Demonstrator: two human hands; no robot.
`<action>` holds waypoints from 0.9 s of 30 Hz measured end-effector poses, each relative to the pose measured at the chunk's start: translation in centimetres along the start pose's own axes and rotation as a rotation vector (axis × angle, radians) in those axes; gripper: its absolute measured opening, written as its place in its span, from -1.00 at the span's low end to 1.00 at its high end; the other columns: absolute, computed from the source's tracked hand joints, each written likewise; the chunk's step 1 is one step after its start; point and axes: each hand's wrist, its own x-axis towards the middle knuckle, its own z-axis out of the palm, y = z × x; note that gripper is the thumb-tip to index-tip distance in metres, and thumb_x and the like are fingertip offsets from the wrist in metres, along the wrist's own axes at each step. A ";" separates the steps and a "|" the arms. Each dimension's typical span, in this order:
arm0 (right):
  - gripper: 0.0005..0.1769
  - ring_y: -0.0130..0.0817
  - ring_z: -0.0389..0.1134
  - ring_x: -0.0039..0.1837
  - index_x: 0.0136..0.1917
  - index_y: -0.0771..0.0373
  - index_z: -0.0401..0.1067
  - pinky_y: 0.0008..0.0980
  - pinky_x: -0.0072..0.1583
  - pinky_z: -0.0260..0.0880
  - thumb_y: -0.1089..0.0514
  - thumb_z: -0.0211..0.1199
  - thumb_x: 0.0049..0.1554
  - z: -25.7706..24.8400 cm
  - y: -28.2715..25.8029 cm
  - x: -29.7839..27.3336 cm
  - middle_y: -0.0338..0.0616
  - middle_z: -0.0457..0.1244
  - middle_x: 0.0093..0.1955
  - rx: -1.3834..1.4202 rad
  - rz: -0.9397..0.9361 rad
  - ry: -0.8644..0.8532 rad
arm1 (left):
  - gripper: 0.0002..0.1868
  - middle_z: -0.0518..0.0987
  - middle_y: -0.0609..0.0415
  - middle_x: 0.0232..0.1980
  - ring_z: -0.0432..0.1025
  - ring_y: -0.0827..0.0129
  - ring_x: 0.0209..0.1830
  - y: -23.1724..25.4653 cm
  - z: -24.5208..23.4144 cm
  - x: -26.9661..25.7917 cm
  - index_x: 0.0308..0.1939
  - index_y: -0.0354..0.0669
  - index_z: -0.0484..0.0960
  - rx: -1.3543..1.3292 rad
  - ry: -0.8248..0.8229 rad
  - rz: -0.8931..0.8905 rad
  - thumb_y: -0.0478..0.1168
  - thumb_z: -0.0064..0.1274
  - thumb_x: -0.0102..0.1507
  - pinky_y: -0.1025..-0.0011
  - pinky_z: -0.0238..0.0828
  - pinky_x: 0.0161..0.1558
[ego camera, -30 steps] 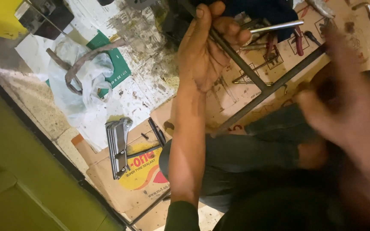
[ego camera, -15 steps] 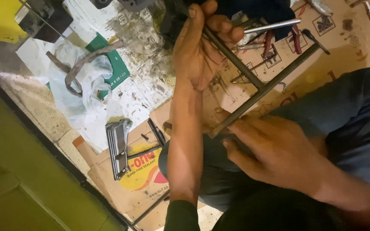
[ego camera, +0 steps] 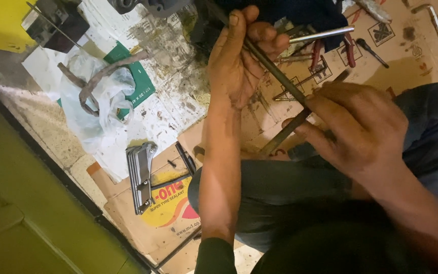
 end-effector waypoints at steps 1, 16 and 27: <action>-0.64 -0.08 0.35 0.02 0.04 0.46 0.53 -0.22 0.05 0.33 0.17 0.51 0.08 0.2 0.1 -0.2 0.12 0.33 0.03 0.066 0.021 0.008 | -0.72 0.63 -0.12 -0.18 0.57 0.10 -0.14 0.0 0.2 0.0 0.06 -0.26 0.54 0.003 0.015 -0.002 -0.13 -0.15 0.45 0.27 0.56 -0.01; -0.54 -0.22 0.27 -0.26 0.11 0.55 0.41 -0.36 -0.19 0.24 0.34 0.42 -0.04 2.4 0.5 0.8 0.14 0.34 -0.10 0.467 0.133 -0.010 | -0.70 0.61 -0.16 -0.24 0.58 0.09 -0.23 0.2 0.8 -0.3 0.05 -0.33 0.43 0.086 0.174 0.002 -0.13 -0.16 0.42 0.26 0.58 -0.08; -0.51 -0.23 0.36 -0.01 0.31 0.47 0.21 -0.40 0.01 0.32 0.34 0.11 0.12 2.8 -0.4 4.5 0.12 0.29 0.16 0.686 0.307 -0.161 | -0.66 0.60 -0.14 -0.28 0.57 0.07 -0.24 -0.1 0.9 -0.2 0.03 -0.32 0.41 0.150 0.276 -0.020 -0.08 -0.08 0.37 0.29 0.55 -0.19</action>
